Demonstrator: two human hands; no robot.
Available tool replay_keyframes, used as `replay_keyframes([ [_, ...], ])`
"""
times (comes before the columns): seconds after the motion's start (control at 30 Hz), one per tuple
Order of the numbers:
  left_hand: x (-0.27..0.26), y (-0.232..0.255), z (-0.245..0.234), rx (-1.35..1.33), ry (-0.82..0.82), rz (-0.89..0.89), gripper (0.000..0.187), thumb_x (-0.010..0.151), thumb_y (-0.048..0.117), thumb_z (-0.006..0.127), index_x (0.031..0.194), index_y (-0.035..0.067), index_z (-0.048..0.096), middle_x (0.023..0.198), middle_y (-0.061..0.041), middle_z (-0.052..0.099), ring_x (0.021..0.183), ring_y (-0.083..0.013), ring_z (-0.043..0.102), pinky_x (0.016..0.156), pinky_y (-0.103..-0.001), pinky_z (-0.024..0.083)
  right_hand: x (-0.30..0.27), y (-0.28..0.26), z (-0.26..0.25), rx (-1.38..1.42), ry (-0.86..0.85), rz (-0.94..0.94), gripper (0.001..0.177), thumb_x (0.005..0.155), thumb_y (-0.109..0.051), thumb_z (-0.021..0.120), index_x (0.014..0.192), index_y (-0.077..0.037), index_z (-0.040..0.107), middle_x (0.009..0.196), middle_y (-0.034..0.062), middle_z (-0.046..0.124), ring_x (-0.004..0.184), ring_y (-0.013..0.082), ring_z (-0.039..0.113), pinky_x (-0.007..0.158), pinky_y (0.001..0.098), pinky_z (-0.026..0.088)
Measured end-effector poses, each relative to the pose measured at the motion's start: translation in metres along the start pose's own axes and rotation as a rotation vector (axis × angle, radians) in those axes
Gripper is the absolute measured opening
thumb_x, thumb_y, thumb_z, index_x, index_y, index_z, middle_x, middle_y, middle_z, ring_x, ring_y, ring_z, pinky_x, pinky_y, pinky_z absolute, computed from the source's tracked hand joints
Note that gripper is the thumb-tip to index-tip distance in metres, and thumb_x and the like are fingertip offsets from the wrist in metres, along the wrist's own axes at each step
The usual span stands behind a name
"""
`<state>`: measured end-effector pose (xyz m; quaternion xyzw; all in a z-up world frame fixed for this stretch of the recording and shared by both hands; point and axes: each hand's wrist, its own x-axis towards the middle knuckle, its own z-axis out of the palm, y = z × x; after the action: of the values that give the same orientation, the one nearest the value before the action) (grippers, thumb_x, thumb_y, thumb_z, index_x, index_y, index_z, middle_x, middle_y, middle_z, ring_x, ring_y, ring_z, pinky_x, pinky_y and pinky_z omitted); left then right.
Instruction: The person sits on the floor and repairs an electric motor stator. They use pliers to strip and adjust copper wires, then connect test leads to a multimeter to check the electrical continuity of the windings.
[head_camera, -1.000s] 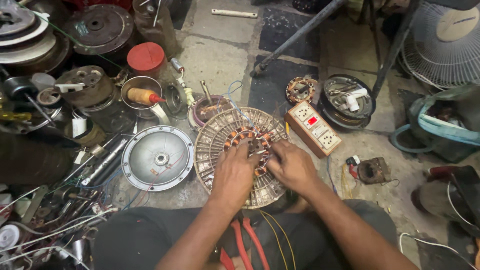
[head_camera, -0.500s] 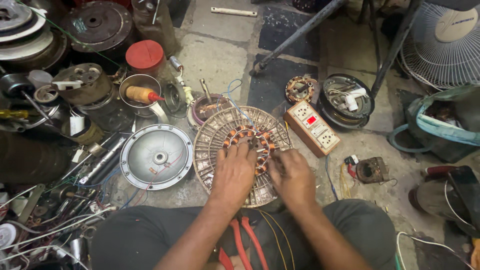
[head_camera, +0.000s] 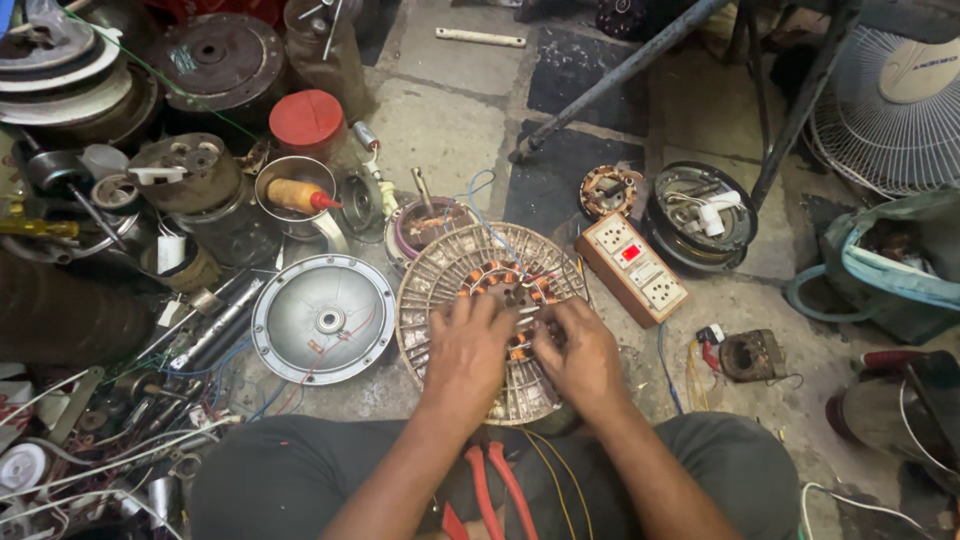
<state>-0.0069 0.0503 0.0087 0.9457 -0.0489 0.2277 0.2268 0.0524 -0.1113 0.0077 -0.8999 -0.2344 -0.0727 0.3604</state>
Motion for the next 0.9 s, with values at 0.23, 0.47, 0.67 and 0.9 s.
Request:
replay_keyframes([
  [0.23,-0.008,-0.007,-0.002,-0.088,0.042,-0.285,0.021,0.087,0.018,0.069,0.106,0.01,0.066,0.113,-0.012,0.059,0.111,-0.0349,0.052,0.092,-0.054,0.037,-0.003,-0.016,-0.008,-0.141,0.057,-0.125,0.022,0.083,-0.011,0.071,0.103,-0.003,0.069,0.101,0.0153,0.065,0.094,0.0368,0.065,0.079,0.047,0.053],
  [0.47,-0.005,-0.008,-0.005,-0.133,0.015,-0.262,0.022,0.086,0.016,0.069,0.107,0.01,0.065,0.113,-0.011,0.059,0.113,-0.0342,0.052,0.096,-0.053,0.036,0.002,-0.033,-0.006,-0.266,-0.051,-0.205,0.021,0.078,-0.018,0.077,0.094,-0.006,0.074,0.103,0.015,0.062,0.097,0.0368,0.061,0.078,0.0463,0.053],
  [0.67,0.005,-0.002,-0.013,-0.175,-0.021,-0.297,0.031,0.077,0.016,0.074,0.106,0.008,0.066,0.115,-0.013,0.058,0.114,-0.0351,0.051,0.094,-0.055,0.035,0.011,-0.008,0.005,-0.079,-0.056,-0.143,0.013,0.08,-0.013,0.075,0.09,-0.005,0.075,0.1,0.0141,0.064,0.098,0.035,0.062,0.085,0.0435,0.052],
  [0.9,0.013,0.0,-0.007,-0.129,0.031,-0.251,0.032,0.076,0.018,0.077,0.107,0.011,0.072,0.11,-0.009,0.061,0.113,-0.0326,0.052,0.102,-0.053,0.035,0.026,0.031,0.01,0.176,-0.243,0.05,0.016,0.085,-0.017,0.074,0.093,-0.003,0.074,0.096,0.0103,0.065,0.093,0.0257,0.066,0.084,0.0359,0.053],
])
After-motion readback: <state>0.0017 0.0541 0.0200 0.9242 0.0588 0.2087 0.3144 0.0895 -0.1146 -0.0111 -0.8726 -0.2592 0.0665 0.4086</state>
